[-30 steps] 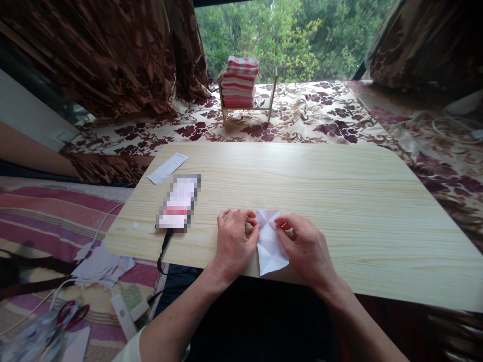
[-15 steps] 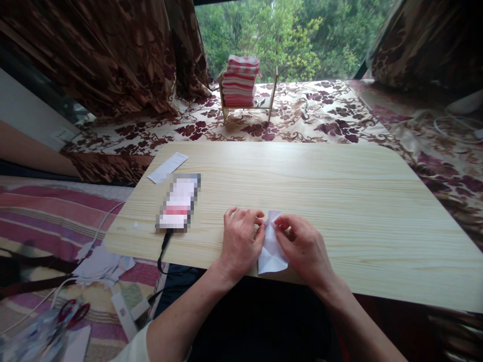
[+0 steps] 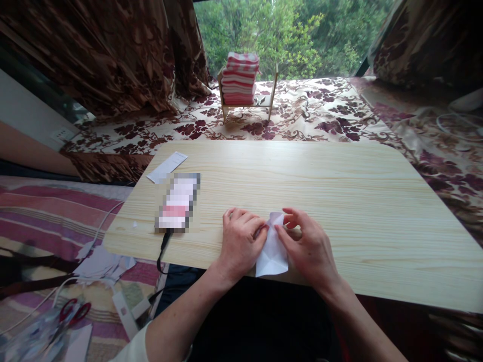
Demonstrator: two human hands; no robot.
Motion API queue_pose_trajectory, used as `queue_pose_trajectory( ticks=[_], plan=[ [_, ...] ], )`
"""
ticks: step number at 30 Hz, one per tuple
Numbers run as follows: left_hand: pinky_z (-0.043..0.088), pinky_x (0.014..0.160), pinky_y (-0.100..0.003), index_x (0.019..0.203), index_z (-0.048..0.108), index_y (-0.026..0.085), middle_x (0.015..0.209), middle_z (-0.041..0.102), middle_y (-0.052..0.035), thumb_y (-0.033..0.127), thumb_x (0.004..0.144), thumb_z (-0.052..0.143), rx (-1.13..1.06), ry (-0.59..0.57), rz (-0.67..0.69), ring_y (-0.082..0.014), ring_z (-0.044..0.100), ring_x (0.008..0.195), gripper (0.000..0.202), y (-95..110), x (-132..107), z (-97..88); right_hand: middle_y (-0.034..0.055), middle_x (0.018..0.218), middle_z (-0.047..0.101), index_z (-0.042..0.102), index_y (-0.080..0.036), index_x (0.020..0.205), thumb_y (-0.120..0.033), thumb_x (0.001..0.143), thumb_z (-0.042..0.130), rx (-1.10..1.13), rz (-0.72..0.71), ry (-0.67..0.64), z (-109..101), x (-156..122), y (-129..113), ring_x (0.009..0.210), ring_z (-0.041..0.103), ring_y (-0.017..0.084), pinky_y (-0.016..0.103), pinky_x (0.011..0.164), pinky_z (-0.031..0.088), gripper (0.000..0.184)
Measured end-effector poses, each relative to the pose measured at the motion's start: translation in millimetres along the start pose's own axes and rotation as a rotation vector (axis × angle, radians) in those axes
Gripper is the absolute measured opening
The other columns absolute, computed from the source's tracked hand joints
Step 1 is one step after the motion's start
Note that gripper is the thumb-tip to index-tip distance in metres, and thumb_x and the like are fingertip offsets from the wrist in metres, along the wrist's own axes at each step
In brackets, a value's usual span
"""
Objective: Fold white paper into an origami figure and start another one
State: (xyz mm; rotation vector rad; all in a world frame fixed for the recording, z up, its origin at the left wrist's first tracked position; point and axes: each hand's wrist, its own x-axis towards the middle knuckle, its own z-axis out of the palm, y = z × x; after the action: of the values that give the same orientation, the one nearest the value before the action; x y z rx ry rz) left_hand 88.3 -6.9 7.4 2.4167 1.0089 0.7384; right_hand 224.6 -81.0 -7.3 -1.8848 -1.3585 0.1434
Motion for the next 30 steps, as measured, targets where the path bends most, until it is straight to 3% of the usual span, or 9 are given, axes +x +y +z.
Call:
queue_pose_trajectory(
  ticks=[3, 7, 10, 19, 30],
  plan=[
    [0.035, 0.091, -0.042, 0.078, 0.068, 0.022, 0.082, 0.068, -0.0008, 0.019, 0.082, 0.061, 0.022, 0.02, 0.005, -0.0195, 0.055, 0.088, 0.008, -2.8, -0.4, 1.7, 0.0031, 0.081, 0.067, 0.06, -0.018, 0.11, -0.035, 0.079, 0.065, -0.114, 0.047, -0.02, -2.5, 0.9, 2.5, 0.073, 0.06, 0.021, 0.037, 0.075, 0.042, 0.036],
    [0.036, 0.089, -0.041, 0.077, 0.068, 0.021, 0.08, 0.065, -0.001, 0.019, 0.083, 0.061, 0.031, 0.026, -0.004, -0.019, 0.054, 0.087, 0.009, -5.0, -2.1, 3.4, 0.0027, 0.077, 0.064, 0.066, -0.022, 0.083, -0.039, 0.079, 0.065, -0.187, 0.023, -0.061, -2.8, 0.9, 1.5, 0.075, 0.058, 0.022, 0.036, 0.072, 0.037, 0.018],
    [0.036, 0.089, -0.041, 0.075, 0.067, 0.021, 0.078, 0.064, -0.0011, 0.019, 0.083, 0.06, 0.039, 0.024, -0.018, -0.0191, 0.053, 0.086, 0.011, -4.7, -2.9, 3.1, 0.0023, 0.076, 0.063, 0.064, -0.022, 0.077, -0.033, 0.081, 0.062, -0.14, -0.02, -0.073, 0.1, -0.6, -0.8, 0.076, 0.057, 0.021, 0.035, 0.072, 0.036, 0.011],
    [0.037, 0.09, -0.042, 0.078, 0.067, 0.021, 0.086, 0.064, -0.0024, 0.017, 0.08, 0.062, 0.074, -0.023, 0.01, -0.0207, 0.052, 0.09, 0.007, -5.4, -0.5, 2.4, 0.0041, 0.081, 0.063, 0.065, -0.021, 0.081, -0.025, 0.083, 0.057, -0.138, -0.137, -0.091, 3.4, -3.0, 0.5, 0.081, 0.056, 0.021, 0.035, 0.075, 0.038, 0.009],
    [0.023, 0.105, -0.051, 0.086, 0.068, 0.024, 0.086, 0.063, -0.0024, 0.018, 0.085, 0.056, 0.209, -0.084, 0.192, -0.0203, 0.052, 0.093, 0.013, -6.1, -1.4, -4.3, 0.0051, 0.081, 0.062, 0.066, -0.02, 0.08, -0.022, 0.086, 0.054, -0.244, -0.327, -0.169, -6.1, 2.1, 1.7, 0.079, 0.052, 0.02, 0.034, 0.073, 0.038, 0.013]
  ],
)
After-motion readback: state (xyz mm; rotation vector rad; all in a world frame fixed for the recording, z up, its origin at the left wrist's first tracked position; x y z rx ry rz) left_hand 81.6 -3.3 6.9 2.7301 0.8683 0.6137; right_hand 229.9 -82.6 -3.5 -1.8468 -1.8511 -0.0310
